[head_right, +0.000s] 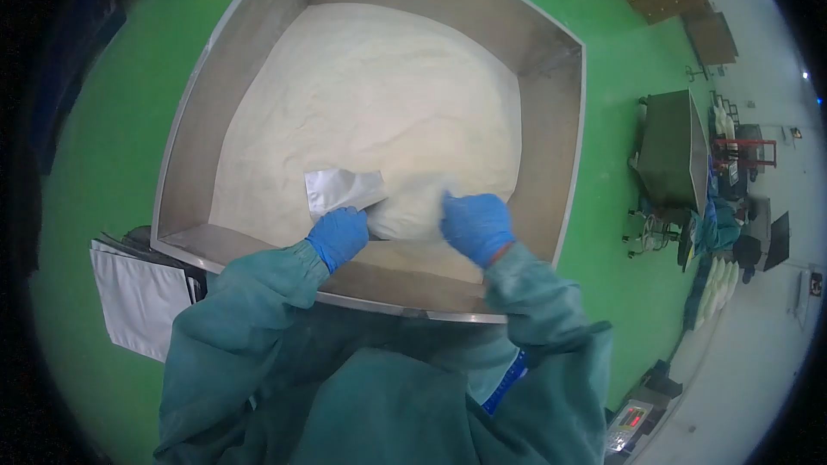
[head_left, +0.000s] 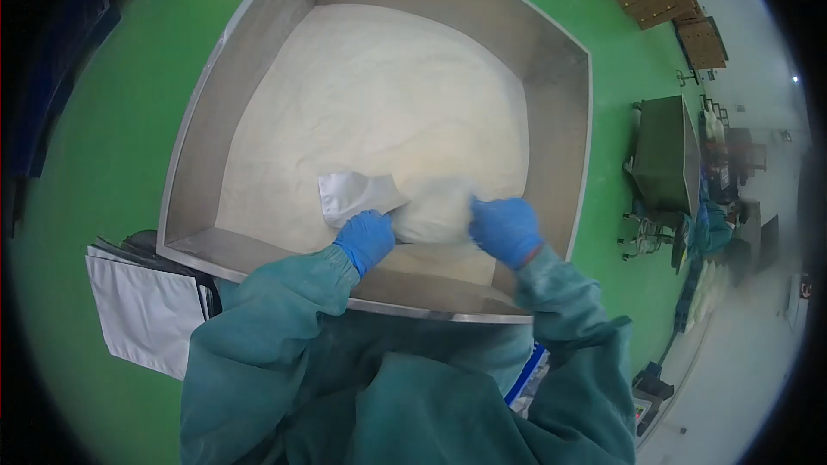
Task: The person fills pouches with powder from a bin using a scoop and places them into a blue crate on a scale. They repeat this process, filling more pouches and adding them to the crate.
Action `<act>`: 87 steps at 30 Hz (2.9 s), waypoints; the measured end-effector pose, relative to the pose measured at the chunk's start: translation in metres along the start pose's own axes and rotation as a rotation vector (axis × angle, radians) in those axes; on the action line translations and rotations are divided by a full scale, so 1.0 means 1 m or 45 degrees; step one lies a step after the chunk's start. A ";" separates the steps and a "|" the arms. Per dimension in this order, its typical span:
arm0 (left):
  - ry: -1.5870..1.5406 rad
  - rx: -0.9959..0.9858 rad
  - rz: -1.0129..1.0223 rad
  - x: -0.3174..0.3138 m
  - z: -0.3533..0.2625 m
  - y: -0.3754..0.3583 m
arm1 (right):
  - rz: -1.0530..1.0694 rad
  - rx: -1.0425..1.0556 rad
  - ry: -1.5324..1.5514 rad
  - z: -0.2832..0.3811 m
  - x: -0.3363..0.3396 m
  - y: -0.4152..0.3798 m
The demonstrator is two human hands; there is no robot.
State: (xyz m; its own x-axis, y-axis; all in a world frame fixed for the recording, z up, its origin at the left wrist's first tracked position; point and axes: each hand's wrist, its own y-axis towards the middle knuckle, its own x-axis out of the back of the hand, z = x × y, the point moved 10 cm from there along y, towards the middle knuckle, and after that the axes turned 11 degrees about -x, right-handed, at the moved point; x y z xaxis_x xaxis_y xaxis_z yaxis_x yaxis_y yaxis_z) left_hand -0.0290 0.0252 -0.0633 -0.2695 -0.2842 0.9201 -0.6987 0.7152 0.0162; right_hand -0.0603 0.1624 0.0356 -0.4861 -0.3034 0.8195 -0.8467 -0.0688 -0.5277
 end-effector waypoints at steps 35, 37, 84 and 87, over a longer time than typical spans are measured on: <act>0.168 -0.063 0.073 0.001 0.014 0.008 | 0.205 0.189 0.663 -0.032 -0.030 -0.014; 0.146 -0.148 0.098 -0.009 0.010 0.008 | -0.034 0.053 0.162 -0.024 0.011 -0.009; 0.085 -0.018 0.408 -0.052 0.019 0.014 | -0.521 0.180 -0.268 0.053 0.123 -0.054; 0.084 -0.041 0.472 -0.043 0.013 0.006 | -0.345 0.101 -0.366 0.044 0.097 -0.042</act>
State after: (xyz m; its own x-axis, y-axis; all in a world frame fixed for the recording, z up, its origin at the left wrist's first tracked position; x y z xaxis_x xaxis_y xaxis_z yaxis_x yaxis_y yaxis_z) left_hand -0.0301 0.0336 -0.1082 -0.4563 0.0389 0.8890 -0.5400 0.7819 -0.3114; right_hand -0.0622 0.0936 0.1278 -0.1577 -0.5170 0.8414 -0.9109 -0.2528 -0.3261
